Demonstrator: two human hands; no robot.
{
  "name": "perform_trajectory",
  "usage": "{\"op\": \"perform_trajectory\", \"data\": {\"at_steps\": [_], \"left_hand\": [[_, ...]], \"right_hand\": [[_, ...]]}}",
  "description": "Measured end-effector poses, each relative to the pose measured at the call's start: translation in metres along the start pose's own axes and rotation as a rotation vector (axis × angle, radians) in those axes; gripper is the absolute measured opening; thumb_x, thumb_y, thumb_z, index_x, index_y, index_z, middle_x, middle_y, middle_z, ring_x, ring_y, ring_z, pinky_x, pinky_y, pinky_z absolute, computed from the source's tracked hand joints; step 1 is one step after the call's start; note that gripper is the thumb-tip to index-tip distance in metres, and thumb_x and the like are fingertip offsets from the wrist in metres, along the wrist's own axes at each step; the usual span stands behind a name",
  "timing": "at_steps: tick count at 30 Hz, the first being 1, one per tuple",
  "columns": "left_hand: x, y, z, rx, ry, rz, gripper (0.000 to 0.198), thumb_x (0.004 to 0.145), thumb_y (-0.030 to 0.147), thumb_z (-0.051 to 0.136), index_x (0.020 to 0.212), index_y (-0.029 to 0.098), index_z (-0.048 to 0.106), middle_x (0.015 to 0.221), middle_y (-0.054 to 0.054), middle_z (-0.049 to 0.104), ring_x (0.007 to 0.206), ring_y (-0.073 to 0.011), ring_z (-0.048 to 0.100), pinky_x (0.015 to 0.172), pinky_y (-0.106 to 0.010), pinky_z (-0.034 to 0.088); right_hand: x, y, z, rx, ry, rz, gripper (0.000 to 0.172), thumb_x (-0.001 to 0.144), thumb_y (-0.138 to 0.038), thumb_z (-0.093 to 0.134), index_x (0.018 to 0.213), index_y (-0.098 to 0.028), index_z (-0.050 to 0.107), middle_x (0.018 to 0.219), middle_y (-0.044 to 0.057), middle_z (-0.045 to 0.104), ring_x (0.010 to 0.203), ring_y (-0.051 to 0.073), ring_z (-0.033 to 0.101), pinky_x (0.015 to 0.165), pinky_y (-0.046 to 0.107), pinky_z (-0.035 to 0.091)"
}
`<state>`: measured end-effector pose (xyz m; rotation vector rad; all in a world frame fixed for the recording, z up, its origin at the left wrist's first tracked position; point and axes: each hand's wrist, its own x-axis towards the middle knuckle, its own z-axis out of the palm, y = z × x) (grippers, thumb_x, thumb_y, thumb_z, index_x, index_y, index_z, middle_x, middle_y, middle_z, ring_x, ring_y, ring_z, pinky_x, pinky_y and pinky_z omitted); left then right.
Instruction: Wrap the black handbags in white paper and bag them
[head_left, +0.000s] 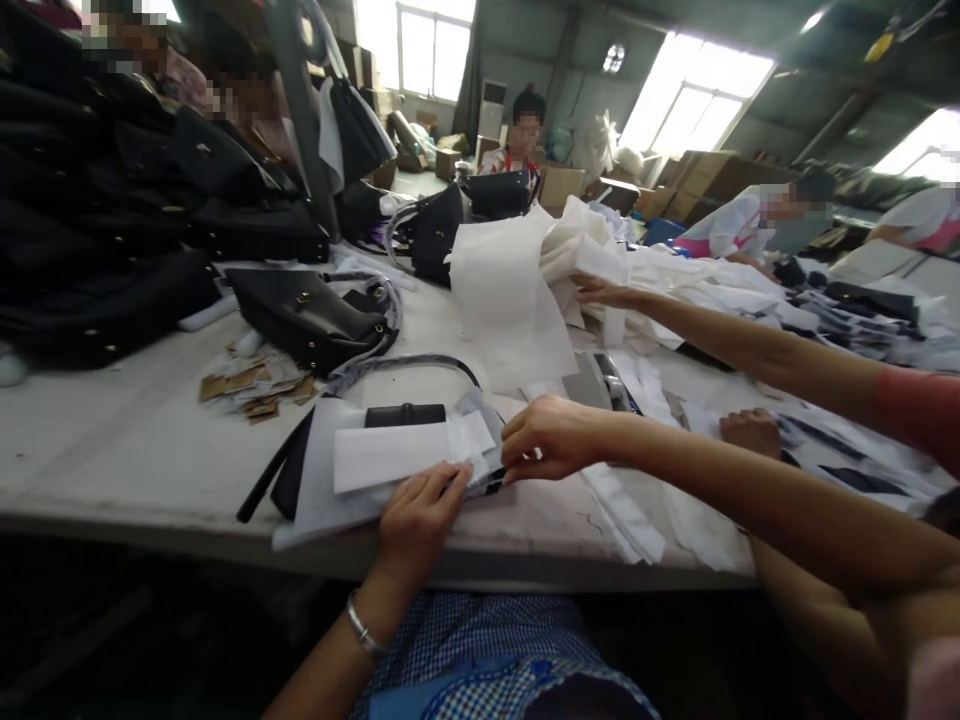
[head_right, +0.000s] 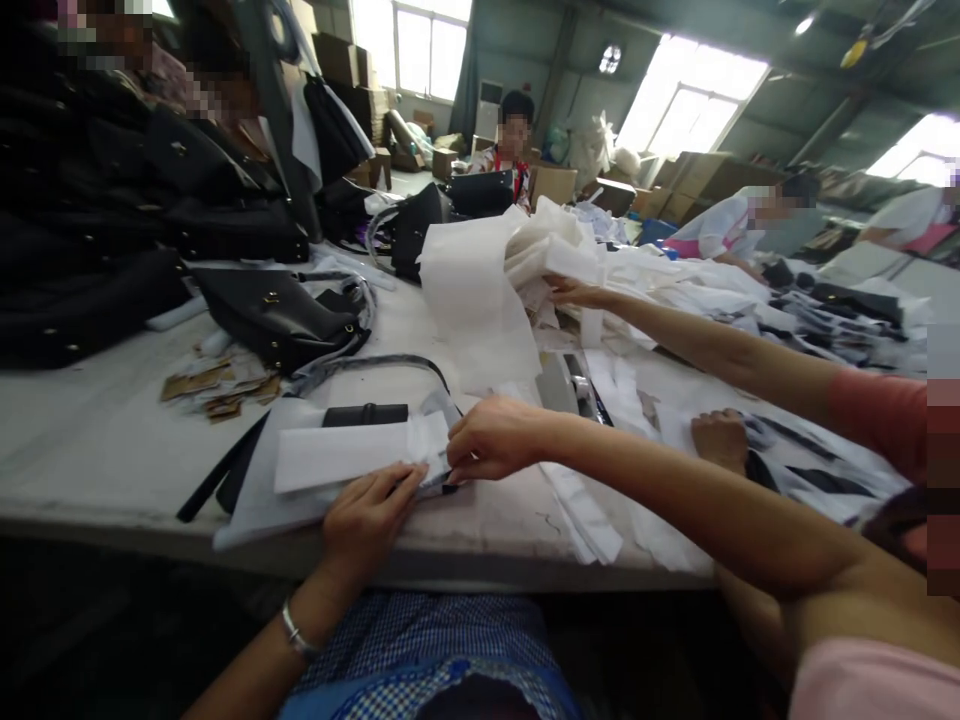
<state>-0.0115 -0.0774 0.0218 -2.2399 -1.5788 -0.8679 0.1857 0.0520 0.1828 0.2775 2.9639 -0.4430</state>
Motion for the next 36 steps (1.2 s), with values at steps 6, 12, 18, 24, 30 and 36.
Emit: {"op": "perform_trajectory", "data": {"at_steps": [6,12,18,24,30,36], "left_hand": [[-0.002,0.000,0.004,0.005,0.062,-0.012,0.040,0.090,0.017,0.063,0.129,0.023,0.060,0.113,-0.004,0.073,0.102,-0.0205,0.067,0.088,-0.034,0.050],[-0.001,0.001,0.003,-0.050,0.081,-0.077,0.027,0.093,0.022,0.058,0.119,0.017,0.063,0.110,-0.007,0.074,0.099,-0.0205,0.068,0.088,-0.033,0.051],[0.000,0.002,0.002,-0.047,0.073,-0.053,0.029,0.092,0.020,0.059,0.121,0.021,0.063,0.111,-0.005,0.074,0.099,-0.0197,0.068,0.089,-0.033,0.050],[0.000,0.002,-0.001,-0.029,0.064,0.000,0.033,0.092,0.014,0.057,0.122,0.026,0.064,0.109,-0.003,0.073,0.100,-0.0191,0.067,0.087,-0.032,0.049],[-0.001,0.003,0.001,-0.013,0.075,0.002,0.029,0.092,0.014,0.059,0.117,0.026,0.066,0.108,-0.002,0.073,0.099,-0.0183,0.067,0.089,-0.032,0.049],[-0.002,0.004,0.003,-0.028,0.093,-0.009,0.021,0.093,0.018,0.057,0.111,0.025,0.067,0.112,-0.004,0.073,0.104,-0.0190,0.066,0.092,-0.032,0.048]], "right_hand": [[0.063,0.028,0.014,-0.160,-0.189,-0.116,0.016,0.087,-0.036,0.065,0.081,-0.024,0.074,0.076,0.000,0.073,0.066,0.013,0.058,0.054,0.025,0.025],[0.090,0.031,0.022,-0.198,-0.319,-0.076,0.013,0.081,-0.038,0.072,0.087,-0.027,0.077,0.079,-0.001,0.075,0.066,0.014,0.059,0.054,0.026,0.025],[0.105,0.029,0.022,-0.293,-0.410,-0.035,0.012,0.077,-0.039,0.075,0.085,-0.031,0.078,0.078,-0.002,0.076,0.064,0.013,0.059,0.053,0.027,0.024],[0.122,0.030,0.021,-0.356,-0.421,-0.069,0.017,0.068,-0.044,0.081,0.077,-0.031,0.078,0.071,-0.004,0.074,0.061,0.013,0.058,0.052,0.026,0.023],[0.132,0.028,0.016,-0.385,-0.478,-0.062,0.024,0.065,-0.049,0.082,0.078,-0.030,0.078,0.069,-0.003,0.074,0.058,0.012,0.057,0.055,0.025,0.025],[0.133,0.041,0.015,-0.452,-0.385,-0.048,0.038,0.068,-0.061,0.076,0.069,-0.024,0.076,0.065,0.001,0.072,0.057,0.014,0.056,0.054,0.026,0.024]]}}
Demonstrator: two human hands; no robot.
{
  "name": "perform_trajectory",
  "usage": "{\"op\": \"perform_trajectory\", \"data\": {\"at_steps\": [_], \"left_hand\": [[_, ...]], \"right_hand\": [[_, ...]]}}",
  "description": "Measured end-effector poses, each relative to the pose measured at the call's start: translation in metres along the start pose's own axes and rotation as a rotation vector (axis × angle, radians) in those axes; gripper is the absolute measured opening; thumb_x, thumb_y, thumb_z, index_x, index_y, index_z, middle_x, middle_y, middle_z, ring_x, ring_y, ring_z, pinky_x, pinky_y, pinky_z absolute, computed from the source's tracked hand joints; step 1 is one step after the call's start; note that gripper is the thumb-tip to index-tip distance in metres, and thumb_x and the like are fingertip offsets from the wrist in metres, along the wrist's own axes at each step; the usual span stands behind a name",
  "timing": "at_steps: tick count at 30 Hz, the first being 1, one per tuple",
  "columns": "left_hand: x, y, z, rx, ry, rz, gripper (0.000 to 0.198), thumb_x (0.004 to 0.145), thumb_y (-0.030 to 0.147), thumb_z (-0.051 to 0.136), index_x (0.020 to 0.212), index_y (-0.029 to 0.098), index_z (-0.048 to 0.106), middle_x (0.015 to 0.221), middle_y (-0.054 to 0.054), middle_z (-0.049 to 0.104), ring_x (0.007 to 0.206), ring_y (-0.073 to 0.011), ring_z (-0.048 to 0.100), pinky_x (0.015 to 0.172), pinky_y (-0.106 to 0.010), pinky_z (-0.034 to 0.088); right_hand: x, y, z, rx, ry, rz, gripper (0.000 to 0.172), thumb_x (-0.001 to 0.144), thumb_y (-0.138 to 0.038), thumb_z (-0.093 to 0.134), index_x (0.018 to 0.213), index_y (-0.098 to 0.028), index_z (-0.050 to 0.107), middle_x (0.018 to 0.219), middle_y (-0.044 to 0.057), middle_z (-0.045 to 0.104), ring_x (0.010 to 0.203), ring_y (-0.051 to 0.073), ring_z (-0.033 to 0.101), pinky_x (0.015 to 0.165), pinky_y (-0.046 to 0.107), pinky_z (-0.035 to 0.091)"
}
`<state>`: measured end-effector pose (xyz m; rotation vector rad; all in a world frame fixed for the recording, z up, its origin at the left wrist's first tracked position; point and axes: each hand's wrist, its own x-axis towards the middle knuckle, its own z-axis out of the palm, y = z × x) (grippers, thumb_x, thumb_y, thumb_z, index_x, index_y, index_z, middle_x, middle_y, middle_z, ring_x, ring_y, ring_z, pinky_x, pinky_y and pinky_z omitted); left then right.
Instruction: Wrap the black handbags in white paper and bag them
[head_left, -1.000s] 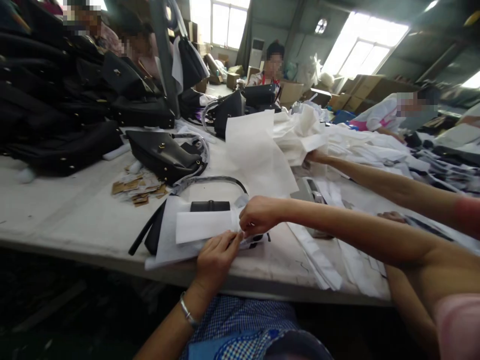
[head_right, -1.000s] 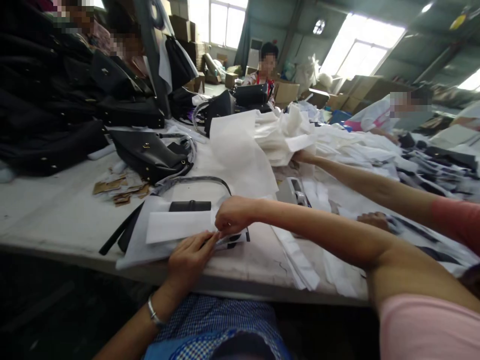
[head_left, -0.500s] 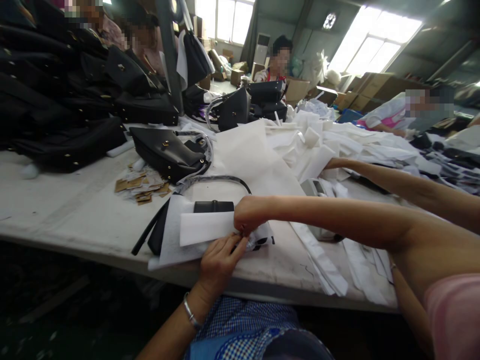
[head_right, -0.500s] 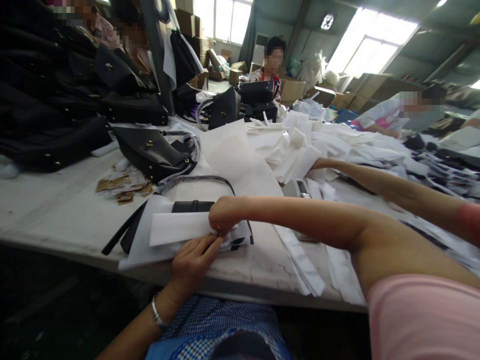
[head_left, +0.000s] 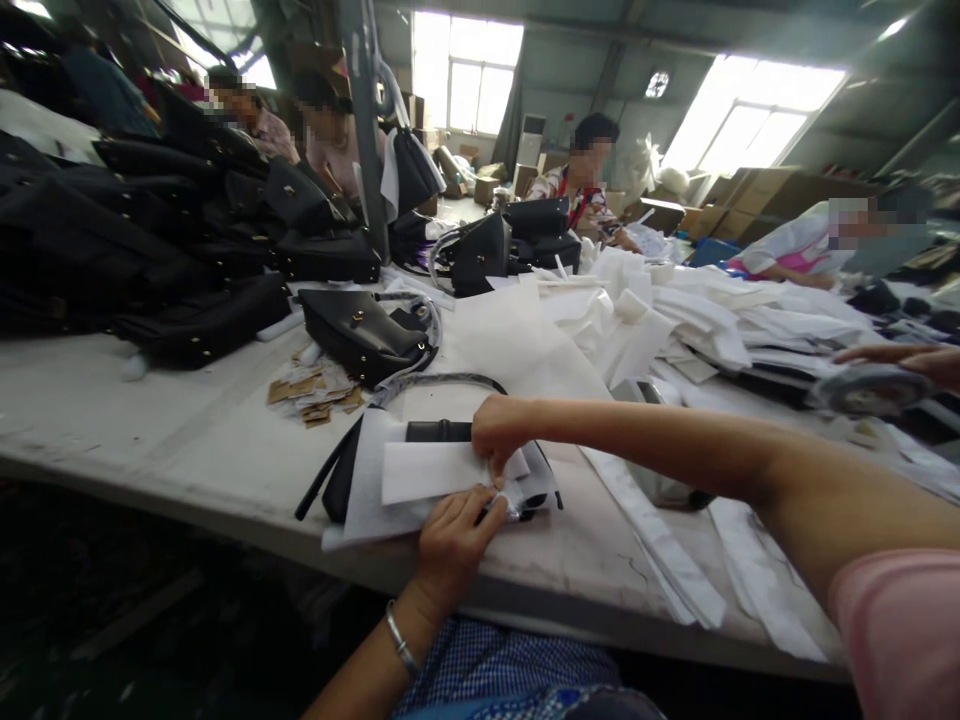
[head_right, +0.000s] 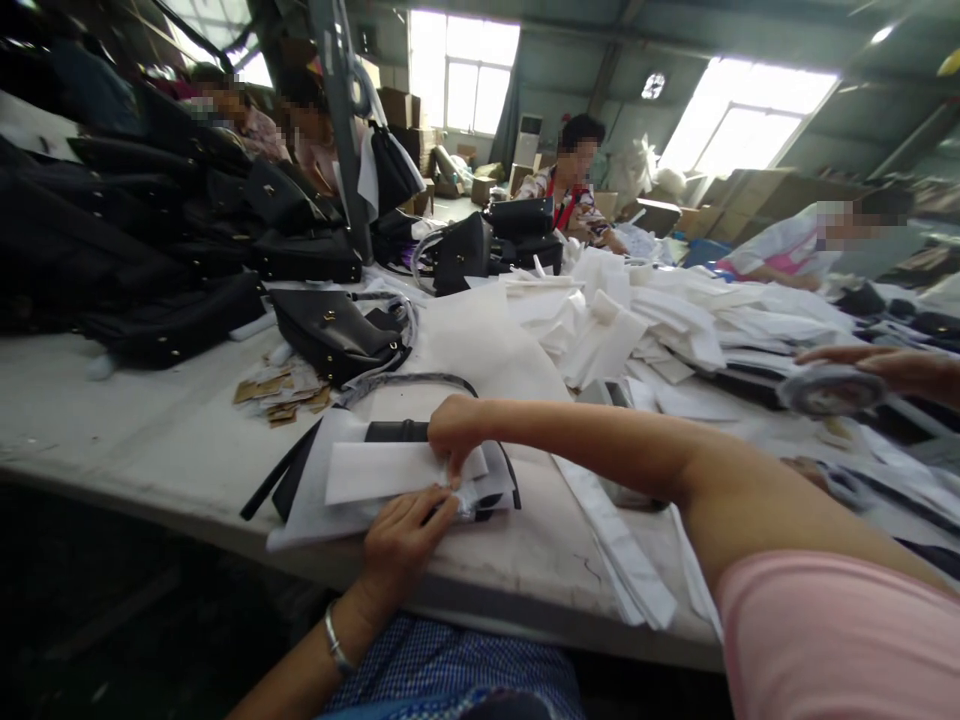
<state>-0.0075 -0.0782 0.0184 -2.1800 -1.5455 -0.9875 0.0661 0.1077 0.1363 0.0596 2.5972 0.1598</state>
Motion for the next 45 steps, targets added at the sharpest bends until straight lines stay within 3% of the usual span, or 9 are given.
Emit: {"op": "perform_trajectory", "data": {"at_steps": [7,11,14,18,22,29,32,39,45], "left_hand": [[0.001,0.002,0.001,0.003,0.035,-0.017,0.022,0.095,0.018,0.055,0.112,0.025,0.067,0.109,-0.003,0.073,0.100,-0.0189,0.067,0.090,-0.031,0.048],[0.001,0.003,0.002,-0.010,0.064,-0.022,0.023,0.096,0.020,0.052,0.113,0.025,0.067,0.109,-0.002,0.074,0.102,-0.0185,0.067,0.091,-0.031,0.048],[0.001,0.002,0.003,-0.015,0.088,-0.018,0.022,0.096,0.019,0.052,0.111,0.025,0.067,0.108,-0.002,0.074,0.101,-0.0181,0.067,0.090,-0.031,0.048],[0.002,0.002,0.003,-0.012,0.097,-0.010,0.022,0.096,0.019,0.052,0.109,0.024,0.068,0.107,-0.002,0.075,0.100,-0.0185,0.068,0.089,-0.031,0.048],[0.003,0.002,0.005,-0.009,0.094,-0.013,0.021,0.095,0.017,0.056,0.110,0.023,0.068,0.108,-0.002,0.074,0.100,-0.0175,0.067,0.090,-0.030,0.047],[0.002,0.001,0.003,0.021,0.042,-0.021,0.024,0.093,0.018,0.058,0.114,0.025,0.066,0.109,0.000,0.074,0.100,-0.0182,0.067,0.089,-0.031,0.048],[0.002,0.002,0.000,0.010,0.015,-0.040,0.024,0.092,0.018,0.060,0.115,0.025,0.065,0.110,-0.001,0.073,0.099,-0.0193,0.067,0.089,-0.032,0.049],[0.011,0.002,-0.014,-0.097,-0.155,-0.117,0.035,0.089,0.016,0.062,0.123,0.023,0.060,0.117,-0.003,0.071,0.105,-0.0201,0.066,0.093,-0.034,0.053],[0.020,-0.022,-0.060,0.122,-0.268,0.114,0.044,0.091,0.015,0.058,0.135,0.020,0.054,0.145,-0.008,0.054,0.127,-0.0222,0.056,0.104,-0.036,0.049]], "right_hand": [[0.004,0.048,0.017,0.264,0.109,0.278,0.040,0.062,-0.060,0.082,0.072,-0.023,0.075,0.070,0.000,0.072,0.067,0.015,0.060,0.058,0.025,0.028],[-0.005,0.068,0.022,0.315,0.270,0.486,0.019,0.078,-0.036,0.077,0.087,-0.019,0.076,0.090,0.007,0.075,0.081,0.020,0.066,0.062,0.024,0.036],[-0.021,0.050,0.030,0.353,0.403,0.518,0.022,0.094,-0.029,0.059,0.108,-0.019,0.073,0.108,0.008,0.074,0.093,0.019,0.068,0.073,0.024,0.044],[-0.038,-0.004,0.057,0.488,0.573,0.284,0.033,0.096,-0.038,0.056,0.118,-0.019,0.069,0.120,0.009,0.070,0.109,0.021,0.065,0.094,0.028,0.047],[-0.034,-0.041,0.087,0.391,0.556,0.342,0.053,0.093,-0.044,0.059,0.133,-0.010,0.059,0.139,0.019,0.056,0.130,0.032,0.052,0.111,0.047,0.036],[-0.018,-0.018,0.067,0.396,0.447,0.458,0.037,0.100,-0.036,0.048,0.120,-0.011,0.066,0.124,0.018,0.067,0.124,0.030,0.056,0.113,0.054,0.029],[-0.035,-0.031,0.062,0.466,0.552,0.469,0.037,0.102,-0.034,0.045,0.128,-0.015,0.062,0.131,0.014,0.064,0.128,0.026,0.055,0.115,0.052,0.028],[-0.074,-0.108,0.118,0.440,0.743,0.402,0.073,0.087,-0.041,0.068,0.149,-0.017,0.040,0.151,0.012,0.045,0.143,0.028,0.036,0.119,0.048,0.026],[-0.068,-0.098,0.139,0.287,0.790,0.393,0.067,0.087,-0.020,0.065,0.149,-0.019,0.040,0.150,0.010,0.046,0.141,0.027,0.039,0.119,0.050,0.025]]}}
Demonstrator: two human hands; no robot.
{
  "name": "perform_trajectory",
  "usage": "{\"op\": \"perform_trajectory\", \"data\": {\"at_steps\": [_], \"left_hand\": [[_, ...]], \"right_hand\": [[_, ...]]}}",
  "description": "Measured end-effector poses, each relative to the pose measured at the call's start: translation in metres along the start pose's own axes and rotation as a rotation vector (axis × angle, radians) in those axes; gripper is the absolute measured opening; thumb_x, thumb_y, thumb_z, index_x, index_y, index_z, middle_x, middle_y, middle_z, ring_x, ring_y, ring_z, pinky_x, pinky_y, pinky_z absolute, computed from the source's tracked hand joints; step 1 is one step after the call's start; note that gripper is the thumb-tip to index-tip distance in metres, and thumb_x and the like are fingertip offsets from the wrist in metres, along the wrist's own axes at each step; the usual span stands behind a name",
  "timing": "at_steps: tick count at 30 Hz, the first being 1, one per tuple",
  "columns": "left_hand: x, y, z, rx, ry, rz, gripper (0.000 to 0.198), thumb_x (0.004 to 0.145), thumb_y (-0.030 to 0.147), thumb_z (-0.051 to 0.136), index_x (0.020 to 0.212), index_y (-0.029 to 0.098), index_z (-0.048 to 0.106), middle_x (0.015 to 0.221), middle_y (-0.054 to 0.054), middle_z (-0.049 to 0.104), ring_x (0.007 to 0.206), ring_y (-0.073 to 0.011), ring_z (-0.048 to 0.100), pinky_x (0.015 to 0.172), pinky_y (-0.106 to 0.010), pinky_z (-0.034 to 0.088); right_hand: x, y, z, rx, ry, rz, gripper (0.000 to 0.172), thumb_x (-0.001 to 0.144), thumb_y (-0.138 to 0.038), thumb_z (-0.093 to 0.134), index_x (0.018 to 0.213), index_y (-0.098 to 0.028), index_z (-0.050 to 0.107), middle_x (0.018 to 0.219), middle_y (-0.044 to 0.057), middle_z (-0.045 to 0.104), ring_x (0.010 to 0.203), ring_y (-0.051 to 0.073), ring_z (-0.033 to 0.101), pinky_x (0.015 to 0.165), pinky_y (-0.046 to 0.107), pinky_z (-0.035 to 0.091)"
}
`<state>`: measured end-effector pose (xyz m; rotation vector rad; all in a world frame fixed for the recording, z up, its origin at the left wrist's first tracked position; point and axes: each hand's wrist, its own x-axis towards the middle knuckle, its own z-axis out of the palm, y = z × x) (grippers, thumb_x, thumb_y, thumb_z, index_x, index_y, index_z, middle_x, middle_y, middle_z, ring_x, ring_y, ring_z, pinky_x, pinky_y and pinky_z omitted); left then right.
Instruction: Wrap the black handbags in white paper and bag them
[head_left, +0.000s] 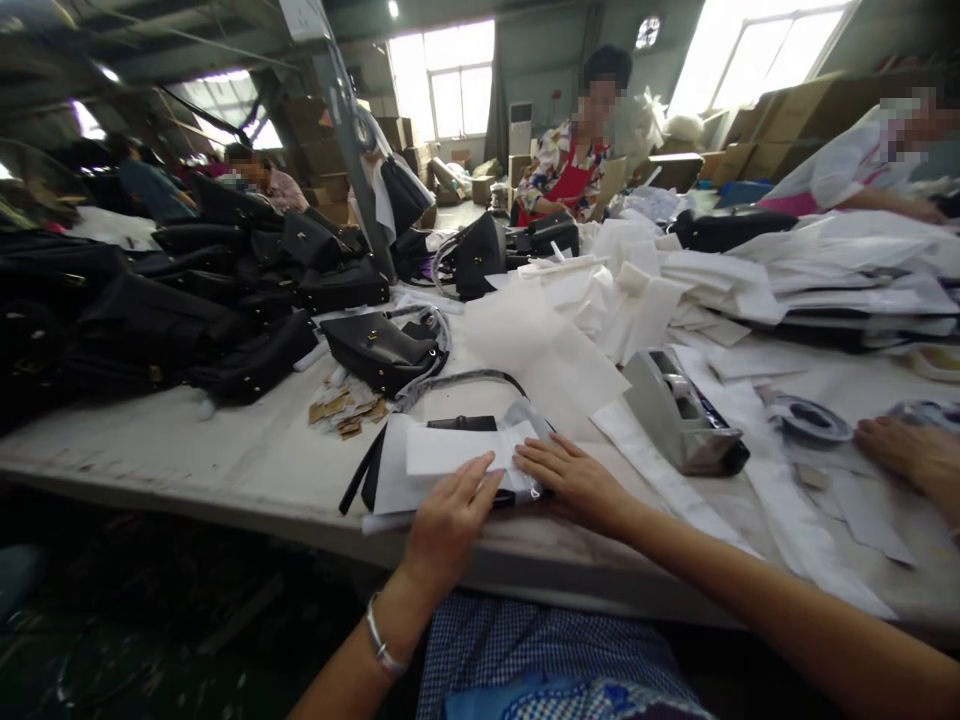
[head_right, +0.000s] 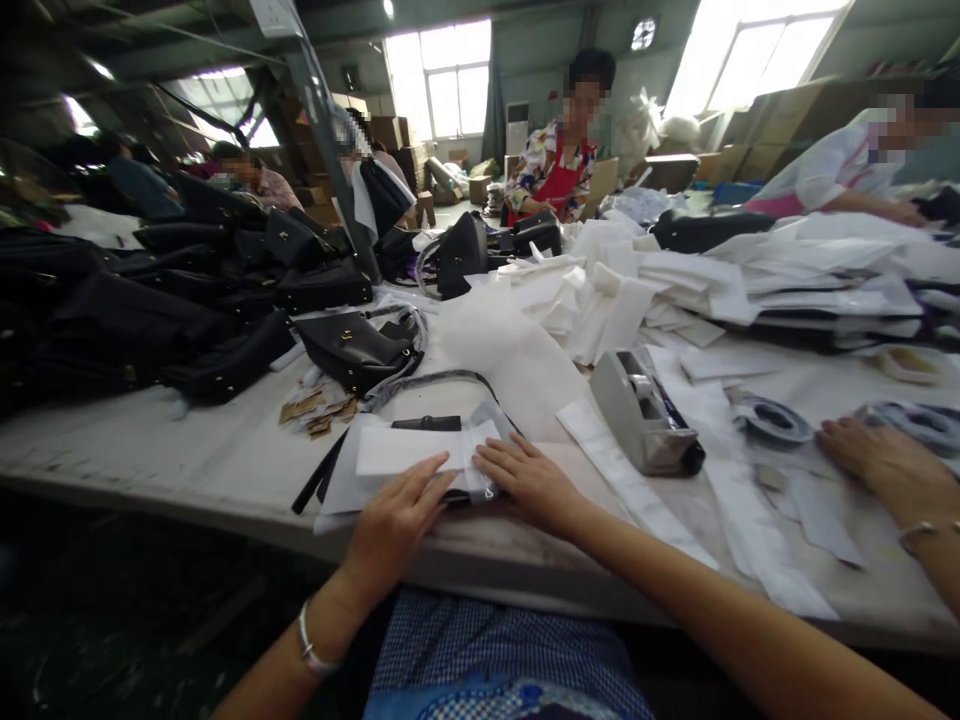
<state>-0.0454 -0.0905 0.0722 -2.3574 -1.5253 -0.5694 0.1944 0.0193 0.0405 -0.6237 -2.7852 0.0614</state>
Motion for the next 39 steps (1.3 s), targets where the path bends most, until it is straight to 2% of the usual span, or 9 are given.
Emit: {"op": "perform_trajectory", "data": {"at_steps": [3,6,10,16,19,23,29,35,39], "left_hand": [[-0.010,-0.022,-0.024,0.169,-0.066,-0.008,0.052,0.092,0.021,0.058,0.143,0.022,0.046,0.153,-0.008,0.044,0.135,-0.0290,0.047,0.108,-0.048,0.044],[-0.025,-0.039,-0.025,0.220,-0.107,-0.021,0.053,0.095,0.025,0.054,0.146,0.022,0.041,0.149,-0.008,0.048,0.136,-0.0318,0.046,0.115,-0.060,0.031],[-0.046,-0.050,0.002,0.206,-0.039,-0.023,0.049,0.097,0.026,0.049,0.144,0.015,0.043,0.142,-0.009,0.056,0.128,-0.0261,0.055,0.109,-0.044,0.043],[-0.053,-0.050,0.020,0.136,0.041,-0.047,0.050,0.096,0.025,0.053,0.145,0.018,0.043,0.141,-0.007,0.057,0.129,-0.0245,0.054,0.108,-0.041,0.045],[-0.053,-0.051,0.018,0.096,0.079,-0.046,0.051,0.095,0.025,0.054,0.145,0.022,0.044,0.140,-0.006,0.058,0.128,-0.0247,0.055,0.107,-0.041,0.046],[-0.056,-0.054,0.018,0.055,0.121,-0.064,0.053,0.096,0.027,0.054,0.147,0.026,0.041,0.140,-0.007,0.058,0.125,-0.0254,0.057,0.104,-0.042,0.048],[-0.057,-0.050,0.019,0.059,0.119,-0.130,0.066,0.093,0.031,0.057,0.153,0.025,0.029,0.143,-0.013,0.054,0.127,-0.0309,0.054,0.104,-0.048,0.046],[-0.061,-0.052,0.029,0.228,0.212,-0.256,0.082,0.088,0.039,0.064,0.155,0.021,0.020,0.136,-0.018,0.058,0.113,-0.0341,0.060,0.091,-0.047,0.051],[-0.064,-0.057,0.033,0.241,0.210,-0.323,0.077,0.092,0.035,0.059,0.156,0.024,0.018,0.134,-0.014,0.061,0.104,-0.0319,0.064,0.081,-0.043,0.052]], "right_hand": [[0.003,0.012,-0.010,-0.034,0.018,0.000,0.067,0.084,-0.015,0.067,0.147,-0.021,0.043,0.147,0.011,0.050,0.138,0.027,0.044,0.119,0.051,0.024],[-0.002,0.012,-0.019,-0.053,0.078,0.060,0.060,0.086,-0.012,0.063,0.143,-0.021,0.048,0.144,0.011,0.053,0.136,0.029,0.046,0.118,0.055,0.024],[-0.019,-0.019,-0.017,0.124,0.270,0.208,0.037,0.094,-0.015,0.053,0.129,-0.024,0.060,0.133,0.007,0.063,0.129,0.026,0.053,0.111,0.049,0.036],[-0.016,-0.075,0.005,1.079,0.226,0.785,0.028,0.084,-0.030,0.067,0.110,-0.021,0.063,0.110,0.008,0.071,0.098,0.023,0.070,0.090,0.037,0.054],[0.004,-0.087,0.011,1.624,0.420,1.026,0.027,0.071,-0.025,0.075,0.092,-0.021,0.059,0.102,0.005,0.070,0.110,0.023,0.065,0.100,0.035,0.048],[0.032,-0.097,0.013,2.123,0.711,1.243,0.031,0.059,-0.014,0.074,0.081,-0.021,0.054,0.089,0.001,0.067,0.100,0.018,0.066,0.099,0.030,0.047],[0.061,-0.113,0.013,2.043,0.432,1.082,0.053,0.057,-0.008,0.070,0.106,-0.025,0.063,0.102,-0.001,0.067,0.106,0.020,0.061,0.092,0.035,0.047],[0.077,-0.115,0.003,2.025,0.409,0.739,0.065,0.056,-0.009,0.067,0.118,-0.027,0.062,0.119,0.000,0.068,0.121,0.024,0.059,0.101,0.039,0.044],[0.069,-0.100,0.003,1.624,0.305,0.588,0.060,0.067,-0.020,0.071,0.126,-0.023,0.060,0.121,0.006,0.068,0.113,0.027,0.064,0.096,0.041,0.050]]}}
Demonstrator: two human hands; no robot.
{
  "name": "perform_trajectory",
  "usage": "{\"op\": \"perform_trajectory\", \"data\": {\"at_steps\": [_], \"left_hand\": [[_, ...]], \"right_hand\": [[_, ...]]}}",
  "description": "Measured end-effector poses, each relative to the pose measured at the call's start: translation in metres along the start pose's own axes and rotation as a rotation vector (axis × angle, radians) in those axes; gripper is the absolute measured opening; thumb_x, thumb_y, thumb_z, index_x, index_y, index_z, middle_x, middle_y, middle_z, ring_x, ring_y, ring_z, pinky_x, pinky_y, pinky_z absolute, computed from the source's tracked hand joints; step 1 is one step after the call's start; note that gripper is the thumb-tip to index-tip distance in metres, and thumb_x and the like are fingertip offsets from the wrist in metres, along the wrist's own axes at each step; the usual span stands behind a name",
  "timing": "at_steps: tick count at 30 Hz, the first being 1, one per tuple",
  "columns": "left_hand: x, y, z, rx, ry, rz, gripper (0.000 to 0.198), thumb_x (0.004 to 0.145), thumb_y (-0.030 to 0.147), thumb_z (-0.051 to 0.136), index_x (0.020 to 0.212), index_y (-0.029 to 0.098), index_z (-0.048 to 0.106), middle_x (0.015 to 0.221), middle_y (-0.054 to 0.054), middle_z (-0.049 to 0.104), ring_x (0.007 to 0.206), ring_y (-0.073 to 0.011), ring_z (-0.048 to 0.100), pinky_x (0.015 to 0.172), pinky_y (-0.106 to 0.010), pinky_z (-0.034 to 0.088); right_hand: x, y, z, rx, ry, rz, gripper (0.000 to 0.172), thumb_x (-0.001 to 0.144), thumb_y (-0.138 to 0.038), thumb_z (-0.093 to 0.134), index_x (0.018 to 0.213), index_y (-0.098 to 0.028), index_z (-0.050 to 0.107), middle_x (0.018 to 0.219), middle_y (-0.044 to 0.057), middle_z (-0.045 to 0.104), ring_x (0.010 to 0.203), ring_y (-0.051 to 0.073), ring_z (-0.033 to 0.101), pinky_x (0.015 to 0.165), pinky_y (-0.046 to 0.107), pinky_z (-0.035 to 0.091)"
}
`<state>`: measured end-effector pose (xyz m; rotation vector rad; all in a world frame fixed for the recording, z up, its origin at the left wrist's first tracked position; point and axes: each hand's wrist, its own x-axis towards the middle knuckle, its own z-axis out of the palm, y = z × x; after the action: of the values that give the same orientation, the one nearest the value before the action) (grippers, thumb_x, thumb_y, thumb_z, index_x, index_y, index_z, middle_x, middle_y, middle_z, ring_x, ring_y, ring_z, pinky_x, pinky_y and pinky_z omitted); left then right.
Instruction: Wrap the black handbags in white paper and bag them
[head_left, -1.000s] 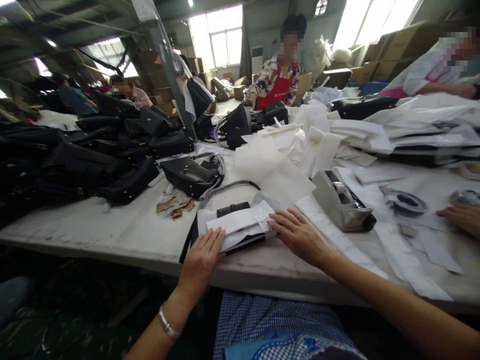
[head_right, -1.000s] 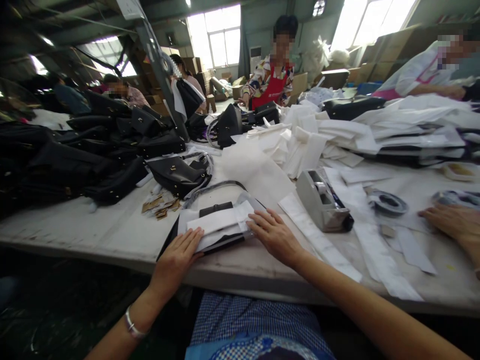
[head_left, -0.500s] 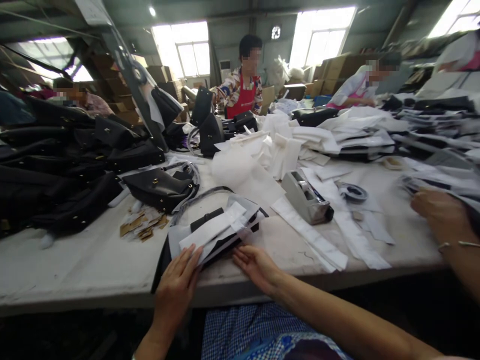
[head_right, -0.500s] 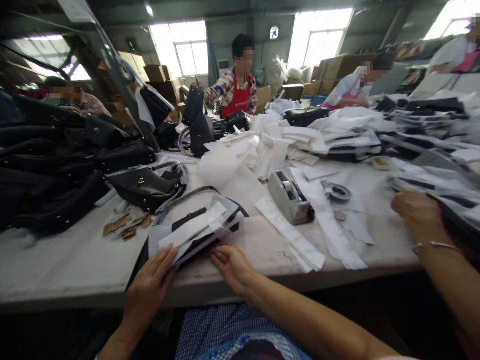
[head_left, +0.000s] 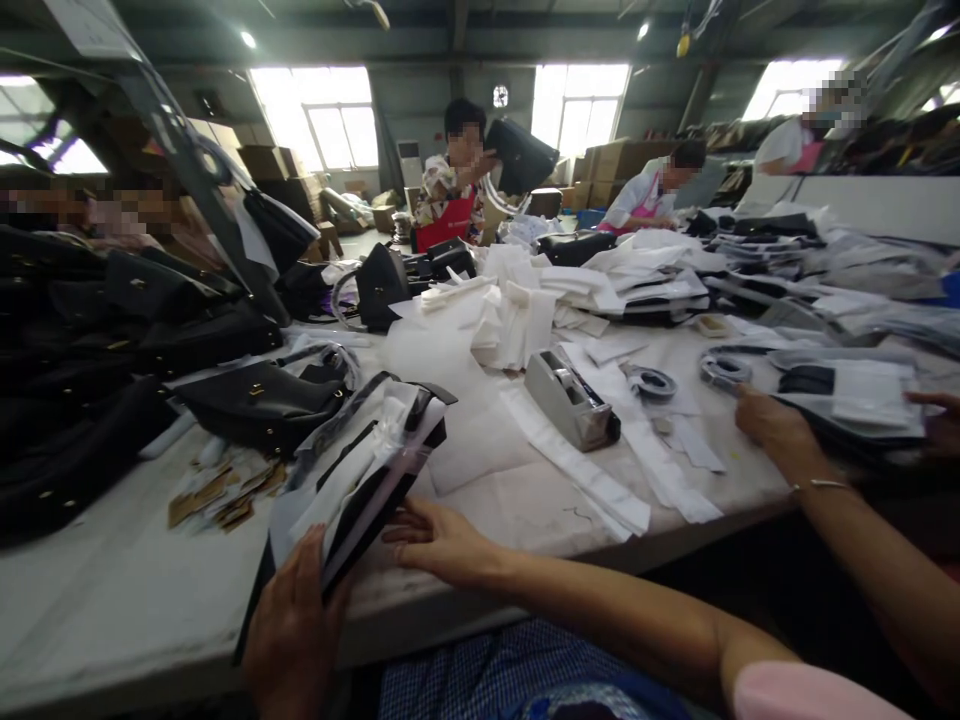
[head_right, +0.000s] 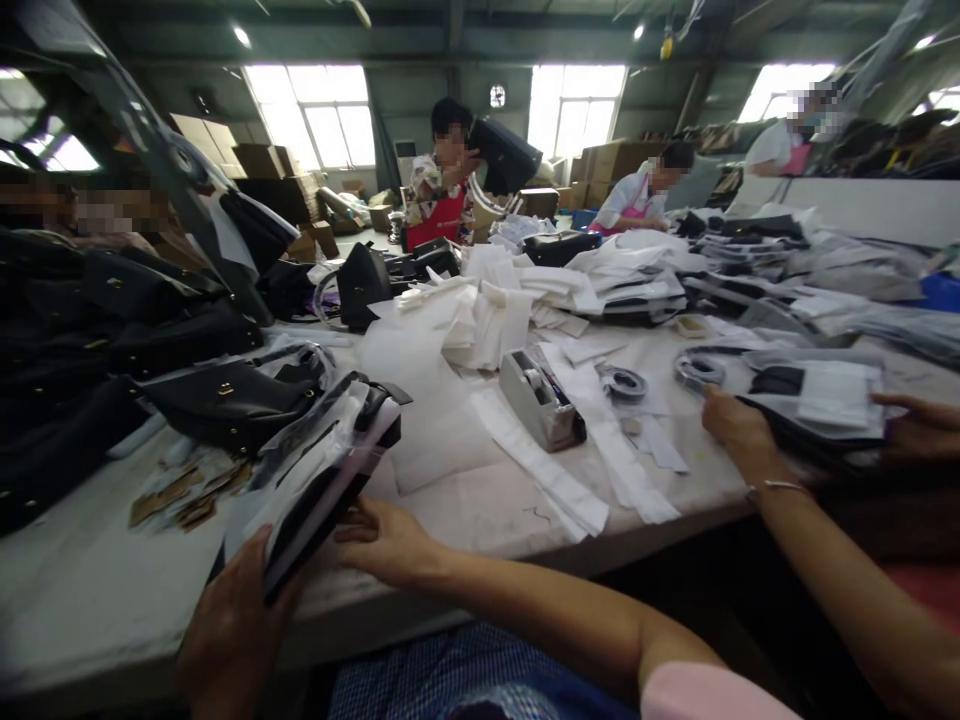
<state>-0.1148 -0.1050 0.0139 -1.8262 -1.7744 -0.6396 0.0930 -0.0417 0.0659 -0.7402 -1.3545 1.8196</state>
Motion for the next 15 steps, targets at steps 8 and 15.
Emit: {"op": "perform_trajectory", "data": {"at_steps": [8,15], "left_hand": [[-0.005,0.006,0.003,-0.067,0.008,-0.087,0.070,0.095,0.027,0.054,0.155,0.031,0.019,0.138,-0.008,0.060,0.112,-0.0285,0.063,0.089,-0.042,0.052],[-0.002,-0.004,0.015,-0.196,0.086,-0.189,0.074,0.092,0.028,0.053,0.155,0.038,0.014,0.134,-0.006,0.061,0.111,-0.0303,0.064,0.090,-0.048,0.055]], "right_hand": [[-0.028,-0.033,-0.124,-1.069,0.481,-0.458,0.036,0.093,-0.028,0.054,0.128,-0.023,0.061,0.130,0.012,0.062,0.123,0.025,0.056,0.107,0.044,0.044],[0.051,-0.033,-0.180,-0.676,0.656,-0.042,0.083,0.080,-0.046,0.069,0.150,-0.016,0.034,0.142,0.021,0.051,0.121,0.029,0.058,0.098,0.043,0.048]]}}
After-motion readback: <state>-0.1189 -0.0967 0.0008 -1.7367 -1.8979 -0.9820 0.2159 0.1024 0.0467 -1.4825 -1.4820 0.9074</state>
